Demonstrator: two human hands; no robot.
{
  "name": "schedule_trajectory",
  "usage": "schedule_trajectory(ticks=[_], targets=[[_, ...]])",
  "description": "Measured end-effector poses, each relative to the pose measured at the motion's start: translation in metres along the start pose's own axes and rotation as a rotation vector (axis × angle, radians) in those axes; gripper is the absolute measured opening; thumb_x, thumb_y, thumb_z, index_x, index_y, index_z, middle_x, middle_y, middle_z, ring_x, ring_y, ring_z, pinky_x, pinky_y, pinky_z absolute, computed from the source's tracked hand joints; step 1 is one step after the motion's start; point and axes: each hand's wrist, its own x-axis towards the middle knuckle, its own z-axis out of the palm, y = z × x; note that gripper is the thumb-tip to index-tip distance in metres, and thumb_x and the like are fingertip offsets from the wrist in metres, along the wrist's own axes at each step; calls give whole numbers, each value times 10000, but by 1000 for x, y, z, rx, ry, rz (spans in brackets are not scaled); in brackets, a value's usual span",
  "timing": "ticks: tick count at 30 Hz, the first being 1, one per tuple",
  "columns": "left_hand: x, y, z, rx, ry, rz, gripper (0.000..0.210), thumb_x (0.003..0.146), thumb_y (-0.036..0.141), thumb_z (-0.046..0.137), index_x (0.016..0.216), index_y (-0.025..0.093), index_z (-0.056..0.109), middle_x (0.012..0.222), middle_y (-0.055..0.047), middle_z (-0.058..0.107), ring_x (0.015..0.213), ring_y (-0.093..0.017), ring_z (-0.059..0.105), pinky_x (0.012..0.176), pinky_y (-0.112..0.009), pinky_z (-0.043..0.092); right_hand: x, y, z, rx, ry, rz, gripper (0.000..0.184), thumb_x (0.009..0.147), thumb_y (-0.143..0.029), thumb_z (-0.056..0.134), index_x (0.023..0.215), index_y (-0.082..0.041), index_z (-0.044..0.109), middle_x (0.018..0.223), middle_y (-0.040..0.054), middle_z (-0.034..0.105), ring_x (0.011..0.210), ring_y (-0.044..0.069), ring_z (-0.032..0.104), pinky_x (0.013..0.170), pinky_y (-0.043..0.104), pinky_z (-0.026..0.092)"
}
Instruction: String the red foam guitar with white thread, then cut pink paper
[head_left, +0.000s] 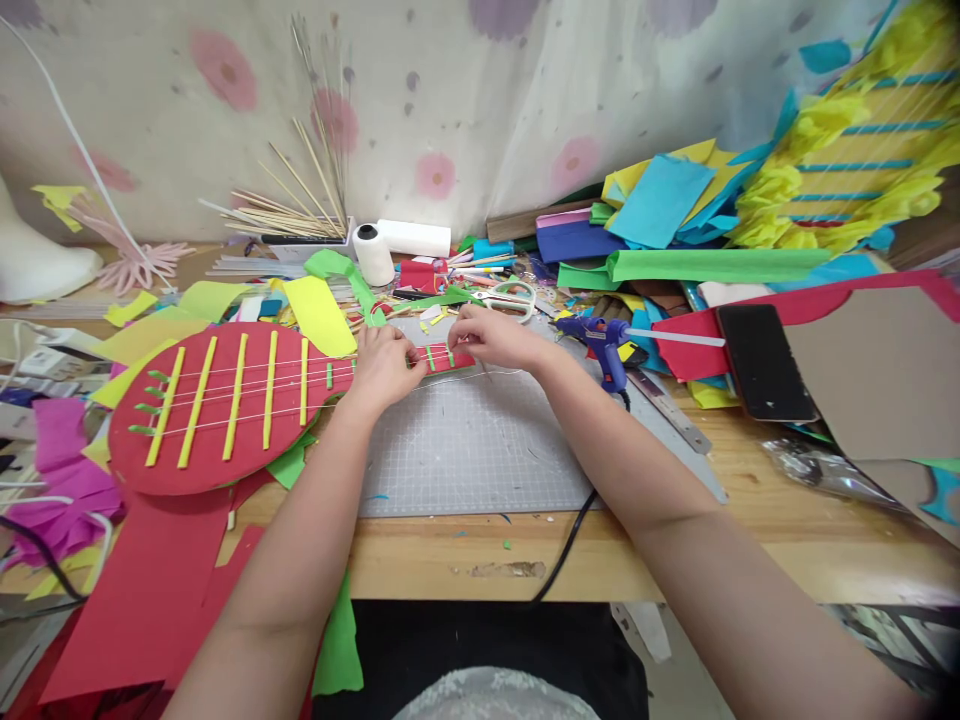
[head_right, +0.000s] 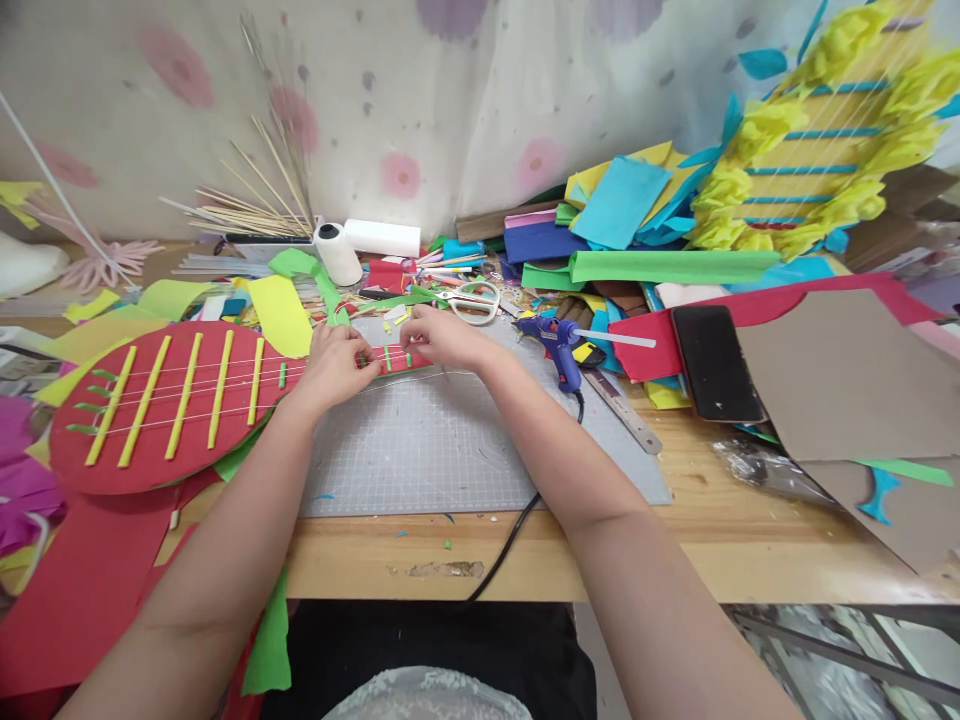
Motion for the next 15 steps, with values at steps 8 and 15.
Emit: schedule_trajectory(ticks=[8,15], targets=[[0,13,9,38,71,-106,375,734,557,563,727,207,697,972,-118,586,1134,-337,461,1133,-514,155,42,-22,-1,-134,-258,-169,190,745,-80,538,804,-148,706,893,66,589,741,137,485,688,263,332],[3,20,15,67,129,-128,366,783,495,516,865,211,733,964,-112,612,1132,-333,476,1148,-515,131,60,-17,-1,-64,-381,-54,206,693,-81,568,763,-168,741,788,22,686,674,116,524,642,233,353]])
